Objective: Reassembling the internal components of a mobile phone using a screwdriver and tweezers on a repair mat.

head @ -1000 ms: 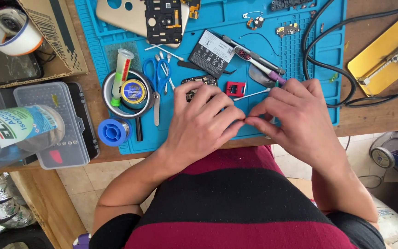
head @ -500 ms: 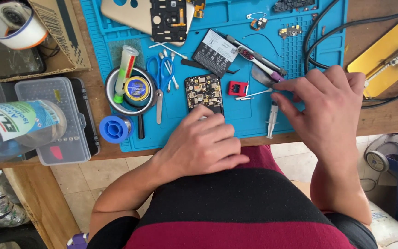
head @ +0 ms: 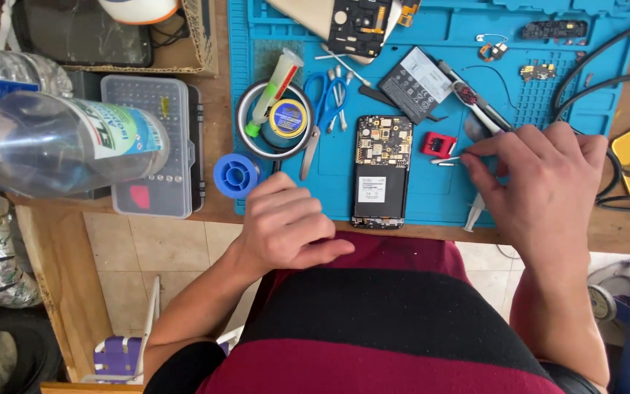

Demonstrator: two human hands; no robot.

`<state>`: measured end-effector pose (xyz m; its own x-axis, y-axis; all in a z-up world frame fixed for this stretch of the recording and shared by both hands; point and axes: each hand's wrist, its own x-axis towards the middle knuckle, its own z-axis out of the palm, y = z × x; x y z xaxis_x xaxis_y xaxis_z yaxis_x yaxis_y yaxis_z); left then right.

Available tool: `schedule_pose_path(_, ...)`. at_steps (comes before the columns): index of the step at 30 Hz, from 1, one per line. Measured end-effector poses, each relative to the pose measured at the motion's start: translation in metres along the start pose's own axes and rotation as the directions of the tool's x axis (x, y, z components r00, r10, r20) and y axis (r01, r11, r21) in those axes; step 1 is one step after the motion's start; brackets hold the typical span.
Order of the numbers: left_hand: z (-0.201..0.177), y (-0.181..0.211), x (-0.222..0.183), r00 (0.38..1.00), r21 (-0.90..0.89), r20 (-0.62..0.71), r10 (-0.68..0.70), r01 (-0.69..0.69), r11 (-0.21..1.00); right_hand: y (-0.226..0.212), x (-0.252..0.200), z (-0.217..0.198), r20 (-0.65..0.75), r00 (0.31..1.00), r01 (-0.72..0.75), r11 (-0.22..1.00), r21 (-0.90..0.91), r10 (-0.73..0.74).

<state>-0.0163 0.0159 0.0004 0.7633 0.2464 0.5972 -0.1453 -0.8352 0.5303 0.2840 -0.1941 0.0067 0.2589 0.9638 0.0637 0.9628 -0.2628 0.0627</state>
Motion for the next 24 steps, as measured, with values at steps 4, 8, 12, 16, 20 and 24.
schedule_pose_path(4, 0.004, -0.005, -0.005, 0.999, 0.038, -0.046, 0.0, 0.001, 0.999, 0.005, 0.001, -0.016, 0.088, 0.996, -0.028, 0.999, 0.034, 0.025)
schedule_pose_path(8, 0.01, -0.007, -0.003, 0.996, 0.026, -0.065, 0.054, -0.053, 0.998, 0.003, 0.004, -0.024, 0.119, 0.993, -0.016, 0.999, 0.039, 0.011)
schedule_pose_path(12, 0.018, -0.006, 0.005, 0.993, 0.006, -0.061, 0.104, -0.104, 0.995, -0.004, 0.016, -0.028, 0.046, 0.999, 0.007, 0.999, 0.04, -0.008)
schedule_pose_path(16, 0.027, -0.004, 0.01, 0.99, -0.02, -0.062, 0.125, -0.126, 0.992, -0.008, 0.028, -0.028, 0.013, 0.997, 0.08, 0.997, 0.011, -0.08)
schedule_pose_path(20, 0.028, -0.005, 0.011, 0.992, -0.043, -0.053, 0.118, -0.12, 0.992, -0.006, 0.031, -0.022, 0.045, 0.993, 0.109, 0.994, -0.023, -0.108)
schedule_pose_path(24, 0.029, -0.007, 0.011, 0.991, -0.052, -0.063, 0.119, -0.122, 0.991, -0.005, 0.03, -0.018, 0.037, 0.993, 0.116, 0.993, -0.024, -0.115)
